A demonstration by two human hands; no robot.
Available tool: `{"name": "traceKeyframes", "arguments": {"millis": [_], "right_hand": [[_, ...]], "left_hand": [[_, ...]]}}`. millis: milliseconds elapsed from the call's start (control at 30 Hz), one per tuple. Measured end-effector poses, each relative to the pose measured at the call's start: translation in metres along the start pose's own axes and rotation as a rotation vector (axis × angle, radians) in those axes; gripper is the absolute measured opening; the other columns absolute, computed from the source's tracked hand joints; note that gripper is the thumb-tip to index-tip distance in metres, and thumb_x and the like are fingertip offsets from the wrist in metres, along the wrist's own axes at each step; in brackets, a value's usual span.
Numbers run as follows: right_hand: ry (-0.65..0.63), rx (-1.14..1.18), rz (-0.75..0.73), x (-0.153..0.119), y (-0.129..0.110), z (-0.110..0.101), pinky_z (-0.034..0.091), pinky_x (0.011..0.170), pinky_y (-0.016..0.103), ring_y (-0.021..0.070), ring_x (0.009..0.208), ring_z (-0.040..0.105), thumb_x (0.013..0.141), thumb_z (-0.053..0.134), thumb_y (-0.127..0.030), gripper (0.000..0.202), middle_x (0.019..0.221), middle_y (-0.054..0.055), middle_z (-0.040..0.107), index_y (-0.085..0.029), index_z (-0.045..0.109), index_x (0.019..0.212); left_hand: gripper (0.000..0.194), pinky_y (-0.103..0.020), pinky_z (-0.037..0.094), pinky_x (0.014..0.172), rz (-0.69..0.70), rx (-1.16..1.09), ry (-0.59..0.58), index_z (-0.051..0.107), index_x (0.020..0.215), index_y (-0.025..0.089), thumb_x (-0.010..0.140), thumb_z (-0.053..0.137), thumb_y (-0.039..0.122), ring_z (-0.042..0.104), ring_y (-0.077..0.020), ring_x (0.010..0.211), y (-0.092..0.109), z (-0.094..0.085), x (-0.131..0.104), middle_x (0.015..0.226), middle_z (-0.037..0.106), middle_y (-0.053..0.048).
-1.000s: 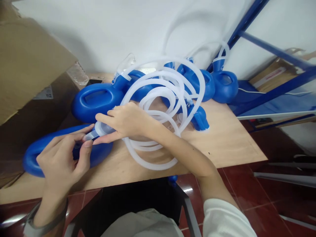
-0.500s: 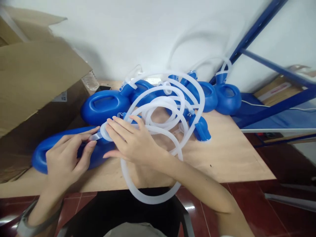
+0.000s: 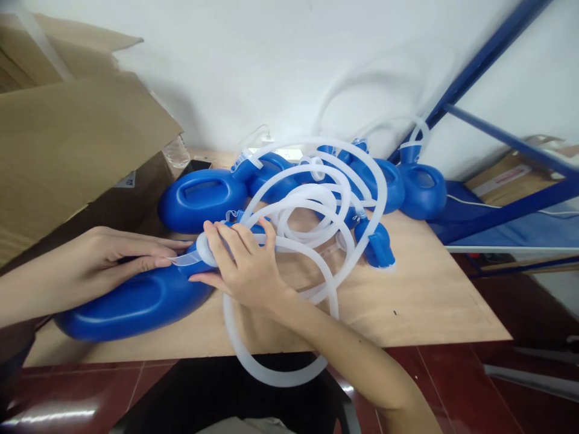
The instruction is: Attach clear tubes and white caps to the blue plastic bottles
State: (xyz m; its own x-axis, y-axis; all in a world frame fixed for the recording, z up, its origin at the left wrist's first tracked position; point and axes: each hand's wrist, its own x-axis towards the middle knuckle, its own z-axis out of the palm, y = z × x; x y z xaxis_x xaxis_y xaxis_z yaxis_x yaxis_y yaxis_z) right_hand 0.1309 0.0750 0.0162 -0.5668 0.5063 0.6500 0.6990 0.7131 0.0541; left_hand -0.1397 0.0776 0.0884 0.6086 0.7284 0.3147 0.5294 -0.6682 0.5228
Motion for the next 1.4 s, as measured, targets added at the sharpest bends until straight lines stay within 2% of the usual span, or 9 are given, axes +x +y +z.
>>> {"name": "traceKeyframes", "arguments": {"millis": [100,200,333,500,633,800,900,1133,1400], "right_hand": [[0.046,0.004,0.000,0.001,-0.001,-0.001,0.024,0.130,0.059,0.0326,0.121,0.070,0.108,0.062,-0.057,0.068,0.136,0.017,0.079,-0.010,0.059,0.157],[0.082,0.025,0.006,0.003,-0.003,-0.002,0.022,0.130,0.057,0.0313,0.116,0.071,0.108,0.062,-0.057,0.066,0.133,0.016,0.080,-0.010,0.062,0.154],[0.046,0.042,-0.006,0.006,-0.005,-0.007,0.026,0.126,0.056,0.0317,0.118,0.071,0.110,0.059,-0.057,0.063,0.136,0.015,0.080,-0.014,0.062,0.155],[-0.025,0.046,-0.014,0.006,-0.005,-0.012,0.037,0.113,0.051,0.0322,0.121,0.068,0.113,0.055,-0.053,0.065,0.141,0.019,0.076,-0.009,0.056,0.159],[0.009,0.082,-0.017,0.006,-0.004,-0.011,0.039,0.108,0.050,0.0314,0.120,0.069,0.113,0.056,-0.052,0.065,0.141,0.020,0.076,-0.005,0.055,0.157],[0.067,0.183,0.036,0.014,-0.005,-0.008,0.038,0.114,0.051,0.0327,0.122,0.070,0.106,0.063,-0.058,0.064,0.133,0.020,0.078,-0.007,0.062,0.143],[0.070,0.232,0.118,0.022,-0.008,-0.006,0.041,0.112,0.049,0.0334,0.120,0.071,0.102,0.063,-0.063,0.060,0.127,0.019,0.079,-0.011,0.067,0.131],[0.086,0.165,0.145,0.032,-0.014,0.003,0.042,0.092,0.042,0.0277,0.104,0.071,0.102,0.062,-0.042,0.033,0.111,0.009,0.083,-0.017,0.072,0.120],[0.076,0.159,0.188,0.036,-0.017,0.005,0.039,0.087,0.042,0.0239,0.098,0.070,0.095,0.066,-0.039,0.019,0.105,0.004,0.082,-0.023,0.074,0.102]], "left_hand": [[0.031,-0.038,0.072,0.084,-0.086,-0.093,0.014,0.089,0.103,0.035,0.105,0.066,0.057,0.086,-0.0253,0.096,-0.002,-0.001,0.000,0.106,0.088,-0.005],[0.037,-0.033,0.070,0.072,-0.185,-0.235,0.012,0.090,0.090,0.031,0.099,0.073,0.063,0.083,-0.0216,0.081,-0.003,-0.001,0.002,0.095,0.086,-0.005],[0.044,-0.033,0.069,0.066,-0.286,-0.357,0.023,0.088,0.083,0.026,0.092,0.079,0.068,0.080,-0.0218,0.073,-0.006,0.004,0.006,0.085,0.085,-0.005],[0.033,-0.031,0.065,0.060,-0.415,-0.417,0.050,0.087,0.092,0.023,0.088,0.086,0.055,0.077,-0.0203,0.064,-0.006,0.013,0.006,0.074,0.083,-0.001],[0.028,-0.024,0.056,0.058,-0.475,-0.386,0.015,0.080,0.075,0.023,0.085,0.087,0.048,0.073,-0.0162,0.063,-0.002,0.012,0.010,0.067,0.079,0.002],[0.033,-0.027,0.058,0.062,-0.441,-0.291,-0.018,0.077,0.073,0.026,0.083,0.085,0.057,0.075,-0.0191,0.067,0.002,0.009,0.016,0.071,0.080,0.000],[0.027,-0.028,0.060,0.063,-0.392,-0.235,-0.017,0.080,0.075,0.028,0.086,0.083,0.052,0.076,-0.0205,0.070,-0.001,0.009,0.014,0.075,0.081,0.000],[0.019,-0.031,0.066,0.074,-0.357,-0.294,-0.052,0.086,0.088,0.029,0.093,0.073,0.042,0.082,-0.0233,0.080,-0.008,0.006,0.009,0.087,0.086,-0.002],[0.029,-0.027,0.052,0.067,-0.390,-0.132,-0.144,0.075,0.081,0.022,0.094,0.062,0.044,0.067,-0.0160,0.073,0.004,0.002,0.017,0.083,0.075,-0.002]]}}
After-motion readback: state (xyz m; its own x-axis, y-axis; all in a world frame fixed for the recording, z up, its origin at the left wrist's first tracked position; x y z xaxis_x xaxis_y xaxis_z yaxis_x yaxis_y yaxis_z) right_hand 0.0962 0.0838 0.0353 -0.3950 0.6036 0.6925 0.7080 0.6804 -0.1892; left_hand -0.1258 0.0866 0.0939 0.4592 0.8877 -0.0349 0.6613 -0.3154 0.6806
